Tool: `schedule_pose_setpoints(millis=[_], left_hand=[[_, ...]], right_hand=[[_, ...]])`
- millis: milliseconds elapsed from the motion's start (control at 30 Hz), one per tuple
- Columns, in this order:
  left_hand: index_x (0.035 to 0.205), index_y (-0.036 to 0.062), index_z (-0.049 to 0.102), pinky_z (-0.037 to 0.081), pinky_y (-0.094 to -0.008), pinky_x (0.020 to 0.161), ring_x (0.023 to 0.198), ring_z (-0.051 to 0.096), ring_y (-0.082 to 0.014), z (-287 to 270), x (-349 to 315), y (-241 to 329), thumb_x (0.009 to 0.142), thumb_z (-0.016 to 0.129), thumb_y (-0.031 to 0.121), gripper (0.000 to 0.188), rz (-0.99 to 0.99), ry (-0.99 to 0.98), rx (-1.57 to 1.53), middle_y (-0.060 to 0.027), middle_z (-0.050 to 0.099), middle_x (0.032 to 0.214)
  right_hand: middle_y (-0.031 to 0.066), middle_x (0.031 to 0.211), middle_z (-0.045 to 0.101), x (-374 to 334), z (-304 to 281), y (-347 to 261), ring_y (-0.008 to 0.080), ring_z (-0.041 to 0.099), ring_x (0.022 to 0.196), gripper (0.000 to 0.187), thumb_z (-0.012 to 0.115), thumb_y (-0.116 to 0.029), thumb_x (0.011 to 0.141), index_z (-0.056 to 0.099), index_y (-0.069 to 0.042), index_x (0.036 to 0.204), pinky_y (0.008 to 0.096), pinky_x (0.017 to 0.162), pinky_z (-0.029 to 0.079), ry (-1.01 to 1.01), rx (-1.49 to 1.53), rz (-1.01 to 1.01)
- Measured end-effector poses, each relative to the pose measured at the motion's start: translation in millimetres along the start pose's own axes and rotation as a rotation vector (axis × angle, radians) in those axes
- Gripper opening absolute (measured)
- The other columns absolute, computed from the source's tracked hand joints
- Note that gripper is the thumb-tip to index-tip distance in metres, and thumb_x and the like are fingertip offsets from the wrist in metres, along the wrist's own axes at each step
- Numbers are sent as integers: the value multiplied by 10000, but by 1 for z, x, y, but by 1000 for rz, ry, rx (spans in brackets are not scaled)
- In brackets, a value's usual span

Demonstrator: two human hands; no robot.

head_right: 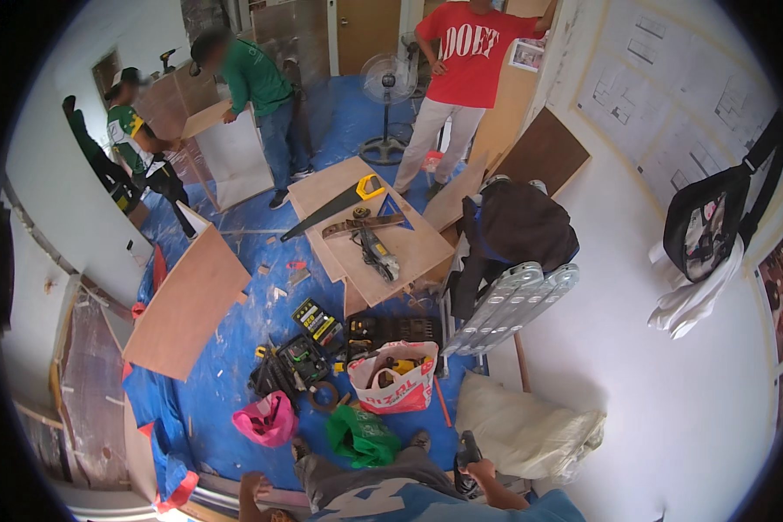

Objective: The person picks up a circular saw from a bag and places it on a work surface, then moves several bags and tool cases around the floor before picking up and inspecting a tape measure and a pair of scissors.

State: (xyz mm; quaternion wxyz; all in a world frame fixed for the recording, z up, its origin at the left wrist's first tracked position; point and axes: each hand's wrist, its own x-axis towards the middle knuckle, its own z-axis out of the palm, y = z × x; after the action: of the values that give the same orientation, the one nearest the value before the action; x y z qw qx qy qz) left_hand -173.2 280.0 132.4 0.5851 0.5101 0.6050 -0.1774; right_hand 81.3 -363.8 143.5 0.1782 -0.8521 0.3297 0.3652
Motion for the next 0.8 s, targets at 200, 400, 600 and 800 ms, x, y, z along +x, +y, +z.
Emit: schedule_pose_setpoints(millis=[200,400,600,800], left_hand=[[1151,52,612,516,-355,575,692,673,-228,-144,91,127,834,565,213,359,343,124,45,-75,657,877],[1134,39,614,528,-371,563,678,679,-251,-271,162,196,833,576,193,340,325,4,260,-89,659,876],[1107,19,591,558,-480,590,732,686,-346,-372,206,207,866,576,143,271,155,49,466,-166,656,928],[1129,50,590,568,-465,588,697,698,-298,-355,251,213,817,621,175,338,121,-43,570,-121,677,870]], right_hand=[[211,913,702,-142,42,-70,278,685,955,554,861,-336,588,694,68,929,370,824,518,215,158,23],[254,729,665,-215,114,-43,378,683,745,271,708,-116,540,666,99,700,399,722,537,599,287,103],[258,661,643,-349,170,-87,382,675,694,238,672,-92,514,650,90,665,428,665,533,705,382,114],[244,712,672,-402,257,-88,355,693,732,240,693,-89,537,710,44,736,411,698,547,573,345,275]])
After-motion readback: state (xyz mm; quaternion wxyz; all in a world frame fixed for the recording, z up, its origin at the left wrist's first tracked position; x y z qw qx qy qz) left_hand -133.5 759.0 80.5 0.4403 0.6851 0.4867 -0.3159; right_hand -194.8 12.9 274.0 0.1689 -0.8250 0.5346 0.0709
